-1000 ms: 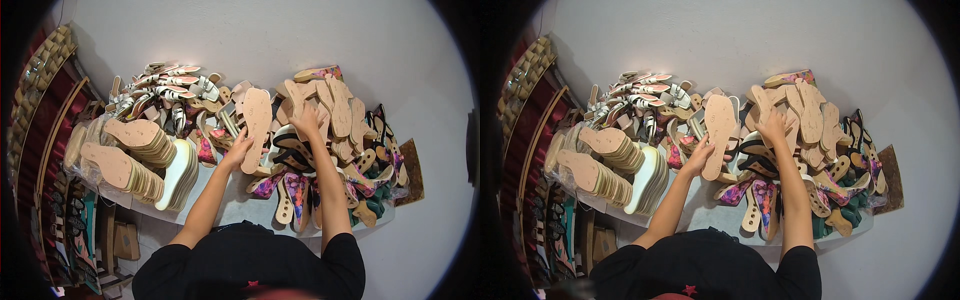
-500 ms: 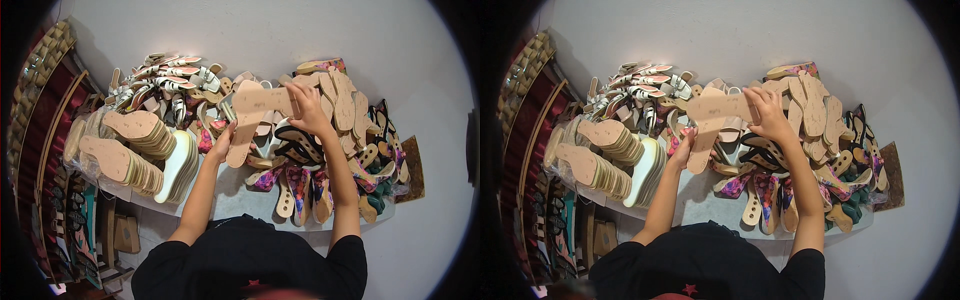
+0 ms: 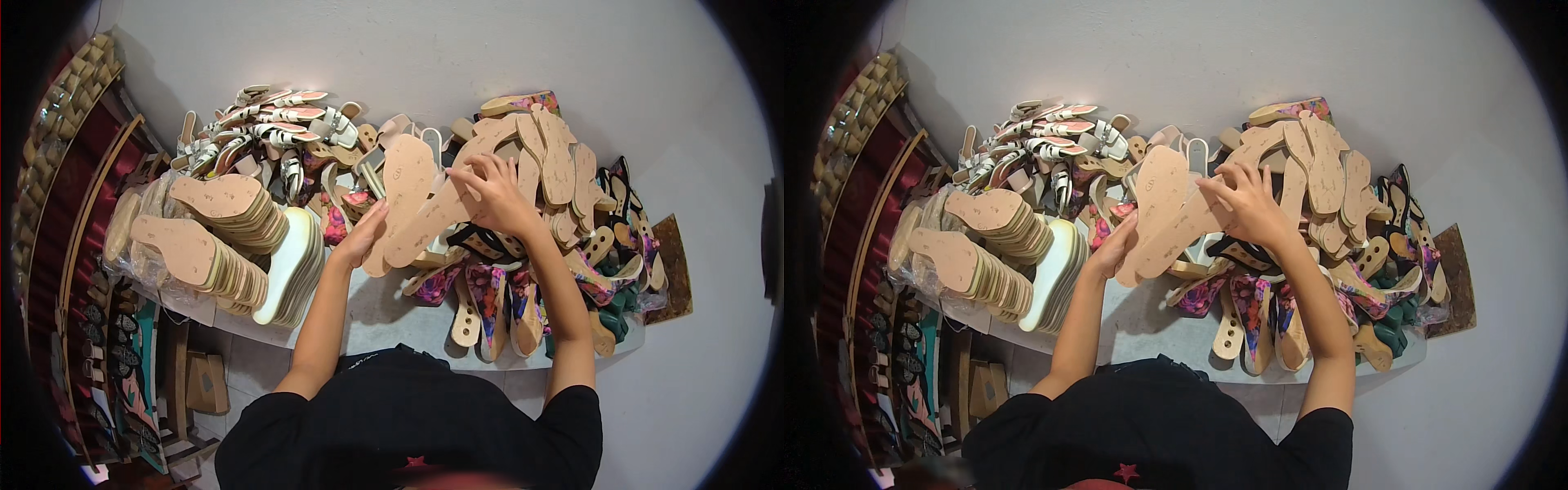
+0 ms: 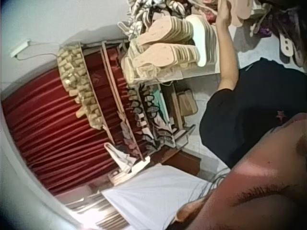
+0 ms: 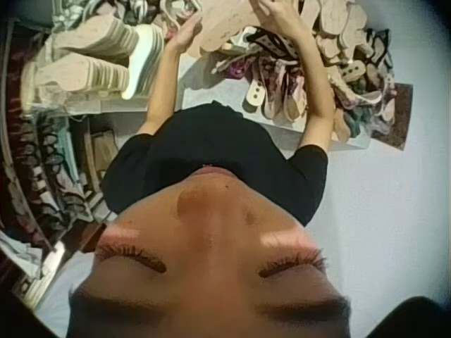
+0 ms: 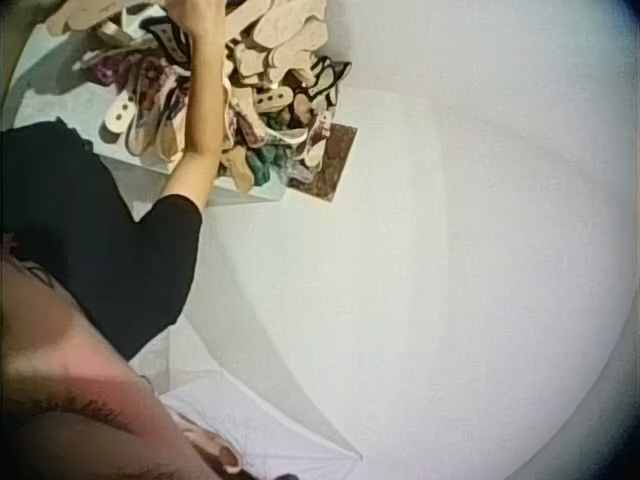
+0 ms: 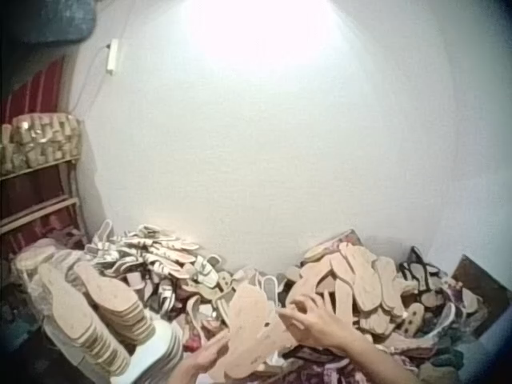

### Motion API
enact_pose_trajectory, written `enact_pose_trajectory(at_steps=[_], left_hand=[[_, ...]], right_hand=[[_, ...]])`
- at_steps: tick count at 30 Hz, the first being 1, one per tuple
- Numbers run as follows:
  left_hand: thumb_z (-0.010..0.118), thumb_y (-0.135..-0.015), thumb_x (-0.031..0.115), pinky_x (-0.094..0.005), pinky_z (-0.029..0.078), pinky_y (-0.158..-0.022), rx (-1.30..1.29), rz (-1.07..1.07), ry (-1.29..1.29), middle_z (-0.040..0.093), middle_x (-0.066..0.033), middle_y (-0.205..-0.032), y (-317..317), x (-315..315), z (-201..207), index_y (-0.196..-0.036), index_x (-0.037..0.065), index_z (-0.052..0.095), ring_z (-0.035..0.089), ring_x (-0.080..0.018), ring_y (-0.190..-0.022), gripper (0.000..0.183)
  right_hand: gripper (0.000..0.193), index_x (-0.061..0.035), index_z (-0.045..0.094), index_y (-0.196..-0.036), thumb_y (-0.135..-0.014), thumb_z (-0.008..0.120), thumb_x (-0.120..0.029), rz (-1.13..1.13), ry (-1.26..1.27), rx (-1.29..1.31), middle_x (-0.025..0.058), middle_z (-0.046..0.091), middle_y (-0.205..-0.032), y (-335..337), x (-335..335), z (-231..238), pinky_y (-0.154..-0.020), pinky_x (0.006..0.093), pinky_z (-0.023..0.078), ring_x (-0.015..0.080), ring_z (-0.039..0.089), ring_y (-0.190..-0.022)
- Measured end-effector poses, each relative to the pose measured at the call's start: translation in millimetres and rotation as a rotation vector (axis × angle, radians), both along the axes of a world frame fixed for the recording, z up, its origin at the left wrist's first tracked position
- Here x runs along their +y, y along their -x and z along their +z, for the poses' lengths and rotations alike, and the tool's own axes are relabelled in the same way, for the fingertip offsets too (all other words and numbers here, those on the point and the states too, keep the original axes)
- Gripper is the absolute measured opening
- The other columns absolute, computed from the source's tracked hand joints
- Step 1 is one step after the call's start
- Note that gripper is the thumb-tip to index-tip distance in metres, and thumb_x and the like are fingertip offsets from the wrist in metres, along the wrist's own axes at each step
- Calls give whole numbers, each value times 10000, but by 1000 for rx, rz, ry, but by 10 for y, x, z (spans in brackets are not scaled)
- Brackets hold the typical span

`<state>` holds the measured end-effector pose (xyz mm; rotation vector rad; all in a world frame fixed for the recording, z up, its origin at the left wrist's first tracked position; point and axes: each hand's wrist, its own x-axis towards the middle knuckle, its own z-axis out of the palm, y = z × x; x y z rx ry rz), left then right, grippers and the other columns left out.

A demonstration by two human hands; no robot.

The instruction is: Sorting and stacking various shoe soles and platform components on a workshop table.

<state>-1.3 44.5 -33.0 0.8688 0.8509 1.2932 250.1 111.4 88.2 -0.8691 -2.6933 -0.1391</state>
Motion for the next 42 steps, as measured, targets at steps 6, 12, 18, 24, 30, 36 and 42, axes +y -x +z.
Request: enact_pose_trajectory(at_steps=[6, 12, 18, 24, 30, 36, 42], left_hand=[[539, -904, 132, -284, 465, -831, 38, 122, -153, 568, -111, -1149, 121, -531, 577, -1316, 5, 350, 576, -146, -977, 470], [628, -835, 95, -254, 471, -756, 377, 349, -212, 614, -80, -1031, 473, -1358, 1245, -1151, -47, 521, 586, -116, -872, 362], [542, -897, 92, -275, 386, -910, 619, 862, -517, 551, -128, -1165, 1068, -2040, 1655, -1272, -57, 421, 520, -163, -1058, 422], [628, -806, 218, -287, 337, -971, 732, 723, -509, 500, -148, -1229, 1919, -2383, 2175, -1328, -67, 355, 480, -201, -1131, 654], [719, -711, 164, -284, 339, -965, 1005, 579, -436, 506, -124, -1223, 2593, -2332, 2298, -1291, -14, 411, 475, -185, -1125, 680], [753, -604, 232, -415, 250, -1053, 1500, 242, -509, 549, -99, -1155, 3130, -2217, 2307, -1176, 70, 558, 503, -271, -1110, 625], [771, -576, 389, -480, 117, -1087, 1413, -117, -495, 552, -67, -1158, 3432, -1852, 2239, -1191, 111, 571, 496, -252, -1117, 704]], right_hand=[[908, -99, 384, -1319, -474, 716, -117, 155, 52, 274, 141, 415, -1196, 156, -186, 202, -976, 460, 332, 346, 376, -1119], [920, -6, 339, -1301, -507, 746, -231, 215, 459, 847, 166, 396, -1184, 314, -113, -56, -978, 387, 328, 322, 418, -1121], [909, -6, 349, -1299, -545, 780, -274, 159, 302, 705, 164, 404, -1140, 869, -196, -39, -963, 390, 346, 305, 421, -1108], [887, 2, 327, -1325, -630, 753, -347, 115, 438, 738, 184, 407, -1153, 1537, -311, -27, -970, 387, 342, 306, 417, -1121], [821, 39, 308, -1326, -726, 668, -391, 84, 429, 718, 228, 390, -1221, 2052, -443, -45, -999, 394, 310, 339, 403, -1153], [778, 37, 338, -1312, -763, 620, -436, 72, 503, 748, 227, 402, -1215, 2364, -503, -97, -1000, 397, 307, 328, 402, -1159], [786, 63, 336, -1306, -773, 615, -442, -41, 518, 725, 243, 404, -1211, 2510, -555, -167, -997, 381, 315, 329, 417, -1146]])
